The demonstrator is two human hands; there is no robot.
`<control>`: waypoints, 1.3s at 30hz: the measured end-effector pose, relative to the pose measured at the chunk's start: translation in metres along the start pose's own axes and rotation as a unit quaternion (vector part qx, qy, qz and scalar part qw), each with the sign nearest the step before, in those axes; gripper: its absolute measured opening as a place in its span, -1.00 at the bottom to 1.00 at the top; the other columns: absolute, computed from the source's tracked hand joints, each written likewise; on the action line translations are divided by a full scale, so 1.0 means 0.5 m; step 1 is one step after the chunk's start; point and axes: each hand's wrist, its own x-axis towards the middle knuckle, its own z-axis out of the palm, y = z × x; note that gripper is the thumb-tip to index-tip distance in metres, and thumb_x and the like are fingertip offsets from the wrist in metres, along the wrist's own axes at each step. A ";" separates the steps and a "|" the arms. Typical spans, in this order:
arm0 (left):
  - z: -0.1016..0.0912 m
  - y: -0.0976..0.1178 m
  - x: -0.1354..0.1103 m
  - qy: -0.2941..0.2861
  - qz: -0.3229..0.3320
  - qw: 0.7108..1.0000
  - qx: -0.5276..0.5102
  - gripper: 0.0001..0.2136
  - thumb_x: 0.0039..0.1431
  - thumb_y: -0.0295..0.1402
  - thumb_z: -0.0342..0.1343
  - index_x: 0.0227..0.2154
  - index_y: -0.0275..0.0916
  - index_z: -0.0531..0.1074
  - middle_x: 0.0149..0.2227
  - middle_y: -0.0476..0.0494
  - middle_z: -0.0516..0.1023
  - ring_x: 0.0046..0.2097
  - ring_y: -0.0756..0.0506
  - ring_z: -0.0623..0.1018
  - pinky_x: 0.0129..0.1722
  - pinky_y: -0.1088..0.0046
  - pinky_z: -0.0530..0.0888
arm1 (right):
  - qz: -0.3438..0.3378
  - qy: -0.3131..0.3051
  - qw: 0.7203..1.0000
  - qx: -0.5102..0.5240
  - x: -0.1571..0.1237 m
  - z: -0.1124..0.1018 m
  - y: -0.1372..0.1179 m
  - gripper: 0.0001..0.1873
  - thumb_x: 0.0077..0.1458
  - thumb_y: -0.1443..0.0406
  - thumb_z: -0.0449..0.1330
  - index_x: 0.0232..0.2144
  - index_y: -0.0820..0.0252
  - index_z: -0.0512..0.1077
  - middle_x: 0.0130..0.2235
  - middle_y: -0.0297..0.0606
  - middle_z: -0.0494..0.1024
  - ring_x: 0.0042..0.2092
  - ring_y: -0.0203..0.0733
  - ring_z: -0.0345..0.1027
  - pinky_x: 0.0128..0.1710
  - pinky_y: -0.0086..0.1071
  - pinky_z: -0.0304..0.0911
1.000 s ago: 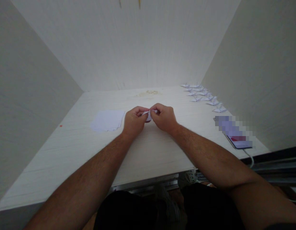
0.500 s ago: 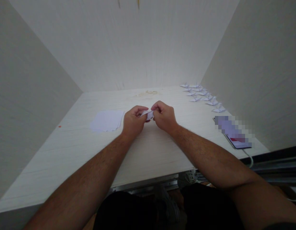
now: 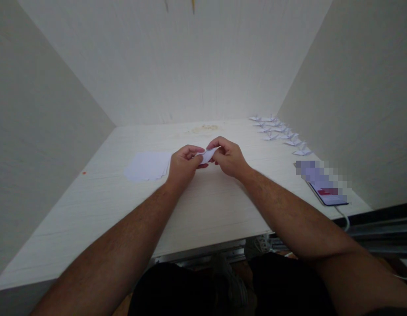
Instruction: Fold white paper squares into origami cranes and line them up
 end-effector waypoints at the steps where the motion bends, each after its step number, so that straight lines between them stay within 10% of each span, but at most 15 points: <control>1: -0.001 -0.001 0.001 0.003 -0.002 1.000 -0.002 -0.83 -0.04 -0.39 0.29 -0.33 -0.24 0.51 -0.35 -0.11 0.64 -0.32 -0.10 0.66 -0.27 0.27 0.70 | -0.007 -0.004 1.000 -0.007 0.000 -0.002 -0.001 -0.78 -0.05 0.43 0.07 -0.30 0.14 0.41 -0.43 -0.41 0.48 -0.43 -0.33 0.34 -0.43 -0.43 0.23; 23: -0.039 -0.015 0.018 -0.147 -0.065 0.985 -0.058 -0.53 -0.19 -0.33 0.50 -0.16 -0.29 0.53 -0.27 -0.19 0.68 -0.30 -0.11 0.67 -0.21 0.27 0.64 | 0.031 -0.144 0.986 0.076 0.026 -0.051 0.021 -0.87 0.01 0.26 0.28 -0.42 0.21 0.46 -0.45 -0.33 0.54 -0.45 -0.32 0.42 -0.49 -0.44 0.34; 39: -0.027 0.004 0.007 -0.120 -0.082 0.986 -0.080 -0.68 -0.10 -0.41 0.41 -0.24 -0.33 0.53 -0.29 -0.19 0.68 -0.24 -0.13 0.68 -0.15 0.26 0.63 | 0.065 -0.067 0.993 0.077 0.026 -0.037 0.017 -0.80 -0.02 0.35 0.32 -0.38 0.15 0.34 -0.57 -0.50 0.43 -0.60 -0.41 0.27 -0.65 -0.54 0.18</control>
